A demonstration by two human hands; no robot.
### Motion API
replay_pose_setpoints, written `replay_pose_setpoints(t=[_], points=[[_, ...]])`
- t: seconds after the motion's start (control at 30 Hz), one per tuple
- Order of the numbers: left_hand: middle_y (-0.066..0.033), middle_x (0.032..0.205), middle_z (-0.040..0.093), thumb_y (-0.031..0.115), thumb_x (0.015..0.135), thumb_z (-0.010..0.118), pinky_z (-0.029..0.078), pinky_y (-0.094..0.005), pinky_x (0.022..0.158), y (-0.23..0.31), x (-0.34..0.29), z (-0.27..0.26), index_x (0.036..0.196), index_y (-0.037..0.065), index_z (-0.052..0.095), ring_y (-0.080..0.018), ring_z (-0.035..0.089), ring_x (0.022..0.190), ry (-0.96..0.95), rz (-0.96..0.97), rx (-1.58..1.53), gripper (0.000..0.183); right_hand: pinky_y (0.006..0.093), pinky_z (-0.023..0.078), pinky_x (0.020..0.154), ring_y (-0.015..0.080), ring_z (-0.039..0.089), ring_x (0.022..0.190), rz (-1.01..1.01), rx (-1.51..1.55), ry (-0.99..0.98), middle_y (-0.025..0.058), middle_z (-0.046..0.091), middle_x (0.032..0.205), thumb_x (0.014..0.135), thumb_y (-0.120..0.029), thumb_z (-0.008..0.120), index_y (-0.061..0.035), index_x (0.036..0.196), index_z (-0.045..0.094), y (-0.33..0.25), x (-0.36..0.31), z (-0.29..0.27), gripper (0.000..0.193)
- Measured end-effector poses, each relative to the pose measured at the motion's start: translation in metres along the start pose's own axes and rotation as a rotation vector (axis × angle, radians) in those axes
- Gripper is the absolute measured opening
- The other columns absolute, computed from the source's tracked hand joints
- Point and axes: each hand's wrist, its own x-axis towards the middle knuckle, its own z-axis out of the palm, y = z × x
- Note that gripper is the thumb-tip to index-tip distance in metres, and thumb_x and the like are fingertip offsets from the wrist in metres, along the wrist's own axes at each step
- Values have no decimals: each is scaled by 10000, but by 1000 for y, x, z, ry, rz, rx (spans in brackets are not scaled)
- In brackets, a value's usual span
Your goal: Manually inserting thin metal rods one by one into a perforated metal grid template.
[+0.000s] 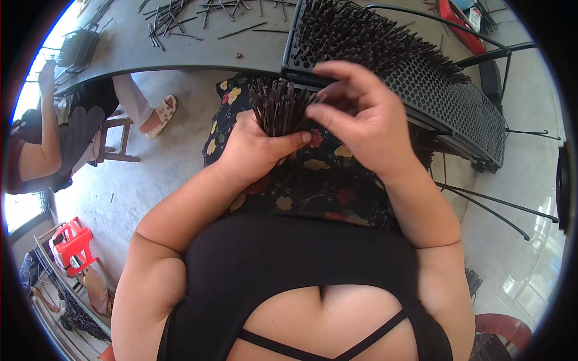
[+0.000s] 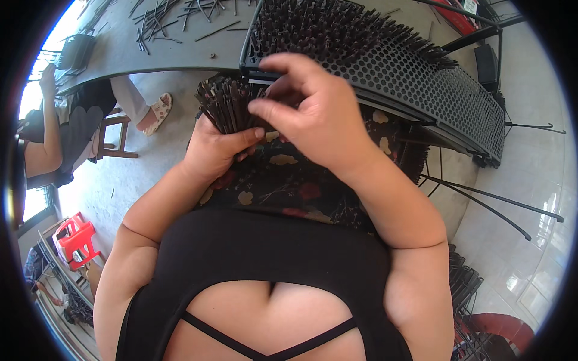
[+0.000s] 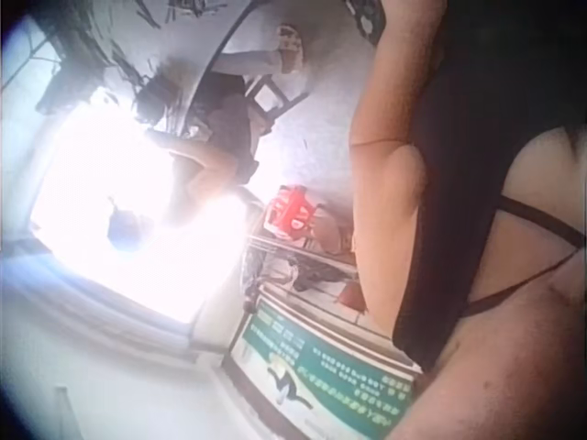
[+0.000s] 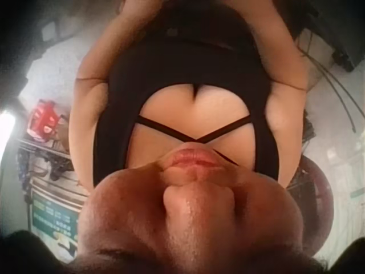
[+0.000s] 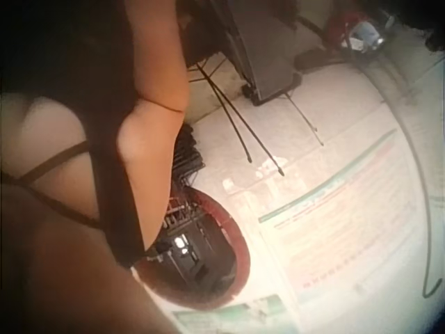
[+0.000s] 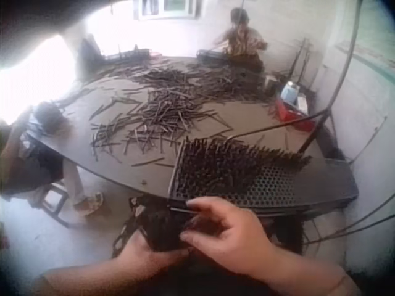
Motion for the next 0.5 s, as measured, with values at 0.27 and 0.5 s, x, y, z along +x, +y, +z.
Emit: replay_pose_setpoints(t=[0.27, 0.5], points=[[-17, 739, 644, 34, 838, 736, 410, -226, 479, 16, -7, 8, 977, 8, 663, -63, 536, 568, -15, -47, -184, 159, 184, 484, 573, 80, 645, 742, 79, 400, 110, 99, 723, 925, 902, 6, 645, -9, 1076, 611, 5, 2, -17, 178], [-60, 727, 611, 19, 854, 702, 402, -223, 452, 3, -1, 3, 947, -8, 622, -98, 530, 555, 68, -102, -52, 126, 179, 519, 690, 103, 669, 846, -484, 36, 389, 126, 717, 984, 901, 77, 641, 22, 1066, 600, 25, 14, -65, 179]])
